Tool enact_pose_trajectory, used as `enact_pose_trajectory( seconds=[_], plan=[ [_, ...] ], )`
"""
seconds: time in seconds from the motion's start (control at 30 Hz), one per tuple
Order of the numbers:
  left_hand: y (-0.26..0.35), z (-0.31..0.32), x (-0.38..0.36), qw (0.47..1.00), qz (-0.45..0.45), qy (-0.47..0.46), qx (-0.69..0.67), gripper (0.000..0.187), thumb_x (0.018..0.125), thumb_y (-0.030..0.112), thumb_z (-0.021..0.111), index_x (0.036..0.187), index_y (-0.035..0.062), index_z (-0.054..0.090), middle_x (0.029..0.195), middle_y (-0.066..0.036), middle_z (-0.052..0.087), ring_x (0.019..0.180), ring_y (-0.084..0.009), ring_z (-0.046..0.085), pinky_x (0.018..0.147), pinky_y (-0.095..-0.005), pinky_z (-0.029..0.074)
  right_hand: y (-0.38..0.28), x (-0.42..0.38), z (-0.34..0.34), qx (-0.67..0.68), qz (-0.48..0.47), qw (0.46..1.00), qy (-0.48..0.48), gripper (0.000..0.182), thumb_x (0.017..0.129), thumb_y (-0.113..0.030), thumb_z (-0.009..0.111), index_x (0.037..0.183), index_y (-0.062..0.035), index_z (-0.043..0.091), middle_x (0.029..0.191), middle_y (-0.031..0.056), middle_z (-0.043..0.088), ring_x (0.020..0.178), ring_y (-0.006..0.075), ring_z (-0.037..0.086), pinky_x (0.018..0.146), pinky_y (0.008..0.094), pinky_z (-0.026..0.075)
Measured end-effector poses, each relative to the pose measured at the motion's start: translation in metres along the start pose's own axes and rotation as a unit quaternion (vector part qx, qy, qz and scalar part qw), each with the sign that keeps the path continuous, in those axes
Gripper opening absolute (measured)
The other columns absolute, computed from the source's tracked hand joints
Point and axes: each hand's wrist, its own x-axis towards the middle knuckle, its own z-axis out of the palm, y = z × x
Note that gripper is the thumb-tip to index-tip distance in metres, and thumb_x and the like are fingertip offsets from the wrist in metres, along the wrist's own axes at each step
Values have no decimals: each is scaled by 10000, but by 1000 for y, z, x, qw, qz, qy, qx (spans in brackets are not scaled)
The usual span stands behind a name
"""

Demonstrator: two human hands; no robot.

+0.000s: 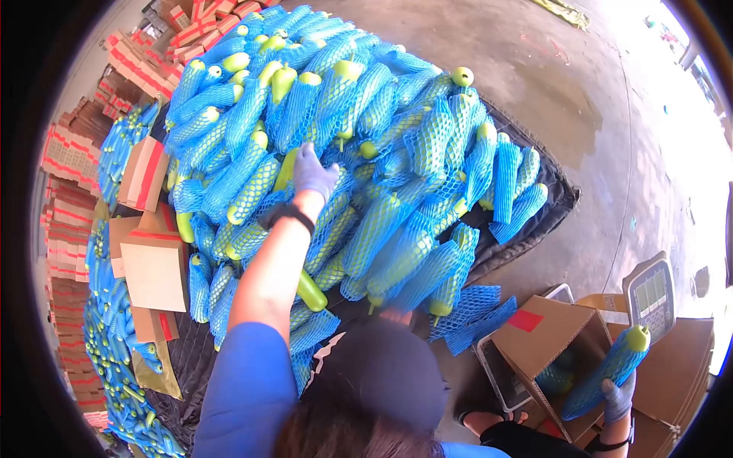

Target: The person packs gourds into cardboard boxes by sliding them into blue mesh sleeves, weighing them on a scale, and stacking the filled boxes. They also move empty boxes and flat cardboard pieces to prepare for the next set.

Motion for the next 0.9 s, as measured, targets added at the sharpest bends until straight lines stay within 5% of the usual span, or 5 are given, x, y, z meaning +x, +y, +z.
enact_pose_trajectory(
  seconds=[0.27,0.6,0.73,0.77,0.9],
  plan=[
    [27,39,80,916,-166,-49,360,750,713,437,826,1300,133,471,1243,-84,537,1159,-256,571,926,-418,494,-22,-4,21,21,-6,1000,-7,1167,549,-554,939,1425,-26,377,1263,44,518,1153,186,510,988,354,437],
    [44,12,77,938,-153,-51,306,862,644,509,863,1280,86,462,1234,-113,546,1151,-300,593,948,-441,516,3,-10,3,45,42,998,13,1143,542,-493,957,1421,-45,379,1266,41,518,1141,188,517,987,355,445],
    [27,3,96,952,-178,-119,217,864,655,468,858,1304,28,494,1288,-161,562,1187,-314,589,988,-430,507,-7,-11,5,32,46,998,17,1127,543,-485,958,1410,-43,390,1264,43,523,1133,187,524,970,353,458],
    [-13,21,114,959,-183,-216,20,846,660,462,856,1300,37,504,1246,-160,587,1151,-304,606,993,-432,504,-8,-12,7,31,49,998,16,1128,543,-483,959,1410,-41,389,1264,44,524,1135,187,525,965,352,462],
    [11,-18,98,722,-339,-340,-499,615,695,421,829,1162,95,595,1081,-154,650,1040,-339,643,964,-578,487,-4,-10,7,42,41,998,13,1139,540,-485,961,1418,-41,387,1268,41,525,1141,186,523,983,355,450]
  ],
)
